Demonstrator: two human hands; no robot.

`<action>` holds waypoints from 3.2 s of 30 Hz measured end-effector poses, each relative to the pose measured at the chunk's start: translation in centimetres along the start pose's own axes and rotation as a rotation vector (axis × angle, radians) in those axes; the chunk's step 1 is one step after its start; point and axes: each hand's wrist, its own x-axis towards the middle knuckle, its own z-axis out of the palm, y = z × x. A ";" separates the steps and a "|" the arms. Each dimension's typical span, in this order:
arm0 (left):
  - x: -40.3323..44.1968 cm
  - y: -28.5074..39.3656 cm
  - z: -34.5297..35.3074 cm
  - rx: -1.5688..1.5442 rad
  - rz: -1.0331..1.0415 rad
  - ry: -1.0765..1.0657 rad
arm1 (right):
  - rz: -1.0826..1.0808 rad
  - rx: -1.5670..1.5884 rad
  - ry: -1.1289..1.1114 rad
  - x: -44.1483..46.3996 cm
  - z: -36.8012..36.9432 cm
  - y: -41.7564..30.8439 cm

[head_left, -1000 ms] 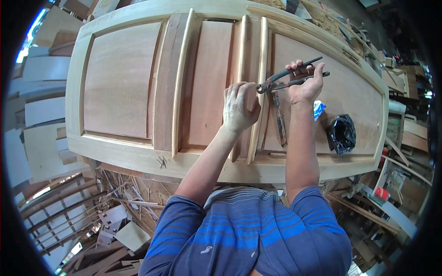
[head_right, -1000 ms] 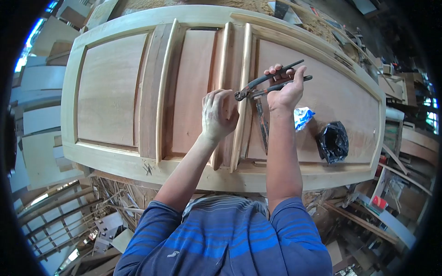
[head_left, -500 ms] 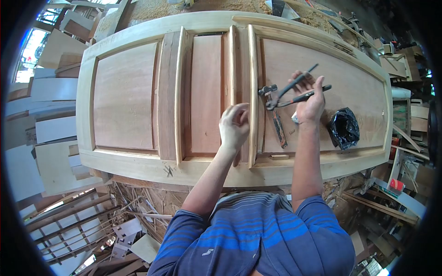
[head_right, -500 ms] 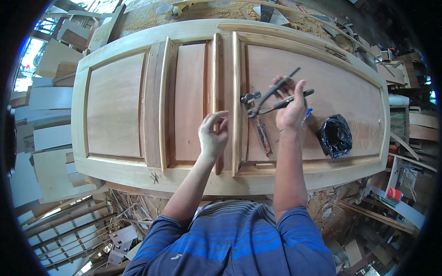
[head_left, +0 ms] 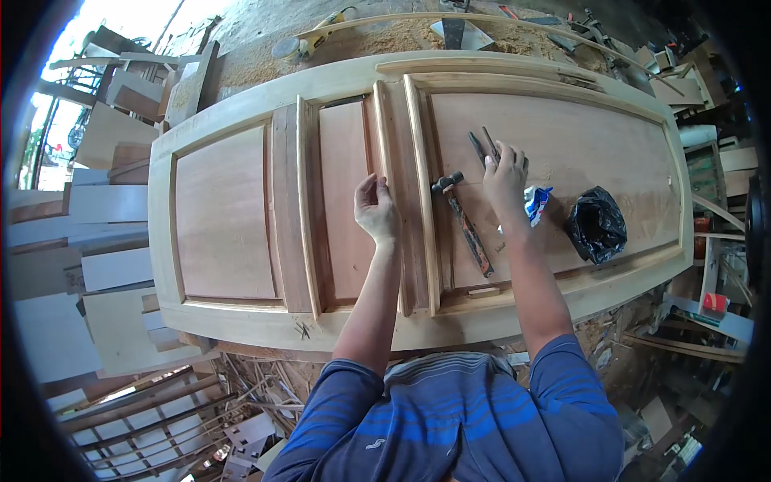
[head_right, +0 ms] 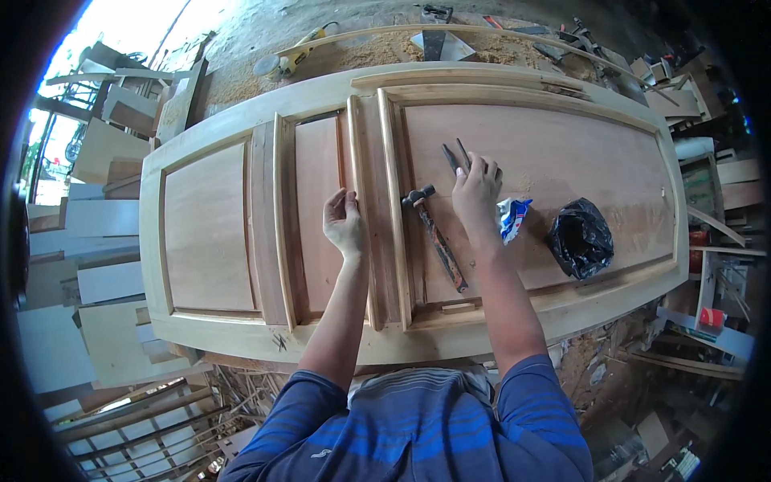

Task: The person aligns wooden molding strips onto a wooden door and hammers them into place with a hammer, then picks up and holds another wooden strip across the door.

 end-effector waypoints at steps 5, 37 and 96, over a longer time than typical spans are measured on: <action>0.2 -0.9 -0.2 0.137 0.042 0.016 | 0.138 0.233 -0.465 -6.5 -6.4 -3.6; -0.6 0.2 0.0 0.467 0.178 -0.024 | -0.178 0.515 -0.347 -8.1 -8.3 -9.6; -2.7 0.8 -3.2 0.880 0.200 -0.152 | -0.061 0.353 -0.513 -9.8 -10.6 -6.0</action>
